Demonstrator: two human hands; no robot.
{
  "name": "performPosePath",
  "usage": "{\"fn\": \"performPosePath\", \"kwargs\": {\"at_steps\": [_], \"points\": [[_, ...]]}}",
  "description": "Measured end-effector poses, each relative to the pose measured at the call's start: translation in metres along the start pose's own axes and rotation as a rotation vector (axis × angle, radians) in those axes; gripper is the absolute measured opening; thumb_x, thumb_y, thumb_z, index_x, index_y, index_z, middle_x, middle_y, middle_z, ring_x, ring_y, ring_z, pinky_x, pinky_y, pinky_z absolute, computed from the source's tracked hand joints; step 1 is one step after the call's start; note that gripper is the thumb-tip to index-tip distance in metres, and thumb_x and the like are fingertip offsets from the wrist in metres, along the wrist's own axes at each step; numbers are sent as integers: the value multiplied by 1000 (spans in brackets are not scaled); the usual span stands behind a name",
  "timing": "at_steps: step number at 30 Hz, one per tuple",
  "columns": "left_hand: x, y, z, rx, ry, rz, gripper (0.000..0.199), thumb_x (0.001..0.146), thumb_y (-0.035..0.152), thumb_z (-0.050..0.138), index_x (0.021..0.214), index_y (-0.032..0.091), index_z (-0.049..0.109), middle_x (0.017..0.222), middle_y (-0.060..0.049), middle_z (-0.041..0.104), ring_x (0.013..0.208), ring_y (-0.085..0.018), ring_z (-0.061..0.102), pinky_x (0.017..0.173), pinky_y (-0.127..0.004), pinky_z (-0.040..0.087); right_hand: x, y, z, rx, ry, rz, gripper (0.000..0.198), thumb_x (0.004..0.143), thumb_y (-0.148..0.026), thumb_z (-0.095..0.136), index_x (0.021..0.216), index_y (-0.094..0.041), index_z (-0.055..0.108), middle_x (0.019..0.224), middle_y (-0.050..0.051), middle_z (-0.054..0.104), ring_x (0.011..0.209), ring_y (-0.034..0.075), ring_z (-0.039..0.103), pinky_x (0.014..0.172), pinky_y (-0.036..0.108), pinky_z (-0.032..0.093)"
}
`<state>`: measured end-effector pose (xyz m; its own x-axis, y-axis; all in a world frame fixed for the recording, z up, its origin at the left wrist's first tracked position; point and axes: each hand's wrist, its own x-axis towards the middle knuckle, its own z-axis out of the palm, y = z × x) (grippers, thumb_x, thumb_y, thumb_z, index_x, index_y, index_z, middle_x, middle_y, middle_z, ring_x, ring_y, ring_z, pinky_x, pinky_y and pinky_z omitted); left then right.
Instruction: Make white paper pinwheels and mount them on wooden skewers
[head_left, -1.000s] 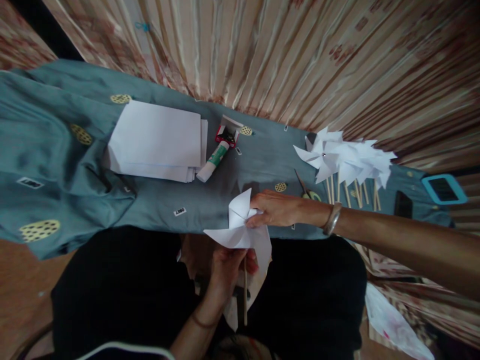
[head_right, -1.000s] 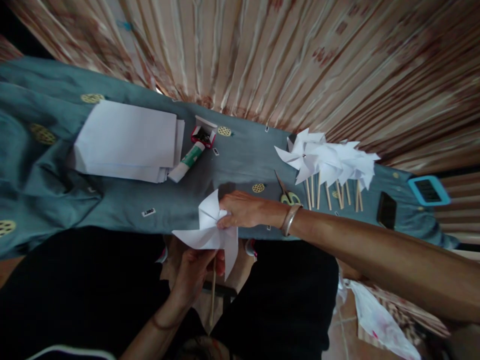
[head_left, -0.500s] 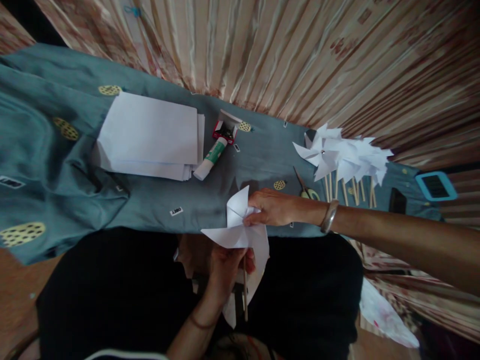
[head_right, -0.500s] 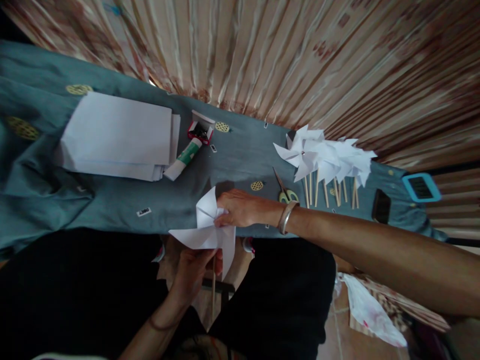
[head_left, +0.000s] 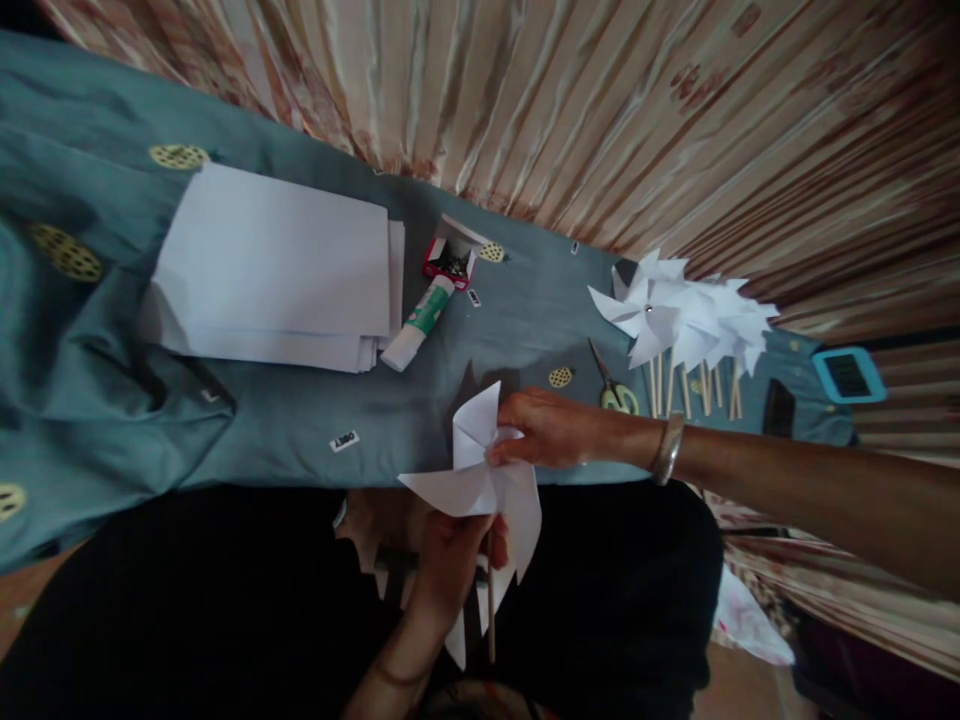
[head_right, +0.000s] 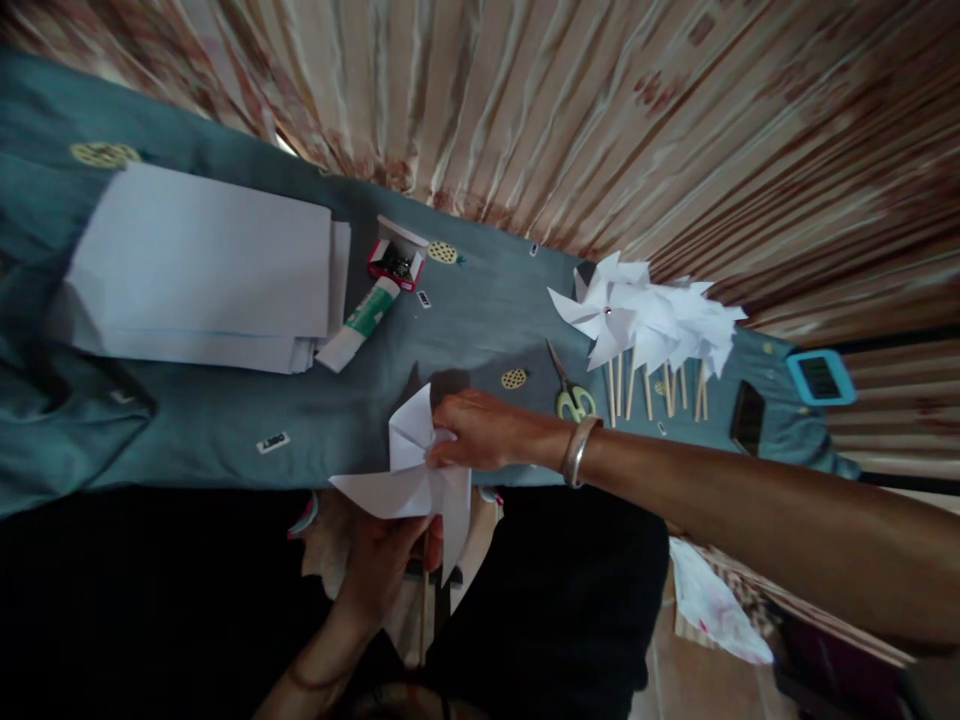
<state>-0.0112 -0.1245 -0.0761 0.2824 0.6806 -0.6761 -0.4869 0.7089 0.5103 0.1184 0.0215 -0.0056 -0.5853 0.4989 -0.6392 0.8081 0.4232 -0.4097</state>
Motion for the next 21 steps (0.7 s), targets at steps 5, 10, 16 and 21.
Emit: {"fn": "performPosePath", "kwargs": {"at_steps": [5, 10, 16, 21], "points": [[-1, 0, -1, -36, -20, -30, 30, 70, 41, 71, 55, 17, 64, 41, -1, 56, 39, -13, 49, 46, -26, 37, 1, -6, -4, 15, -34, 29, 20, 85, -28, 65, 73, -13, 68, 70, 4, 64, 71, 15, 58, 61, 24, 34], [0, 0, -1, -37, -13, -23, 31, 69, 43, 73, 54, 17, 65, 42, -2, 57, 40, -14, 50, 46, -26, 38, -1, -5, -3, 19, -8, -1, 20, 86, -30, 65, 75, -13, 69, 71, 3, 64, 70, 15, 58, 60, 24, 34], [-1, 0, 3, -92, 20, 37, 30, 61, 42, 77, 51, 17, 65, 44, -1, 58, 39, -12, 49, 43, -24, 36, -4, -4, -4, 131, 17, -42, 16, 82, -31, 68, 79, -16, 71, 72, 0, 66, 69, 13, 59, 63, 23, 39], [-10, 8, 10, -144, 69, 50, 32, 50, 39, 83, 66, 15, 68, 53, 1, 63, 43, -11, 51, 44, -23, 40, -12, 0, -2, 356, 70, -77, 24, 79, -38, 70, 80, -14, 71, 71, -2, 65, 64, 11, 55, 60, 22, 39]]}}
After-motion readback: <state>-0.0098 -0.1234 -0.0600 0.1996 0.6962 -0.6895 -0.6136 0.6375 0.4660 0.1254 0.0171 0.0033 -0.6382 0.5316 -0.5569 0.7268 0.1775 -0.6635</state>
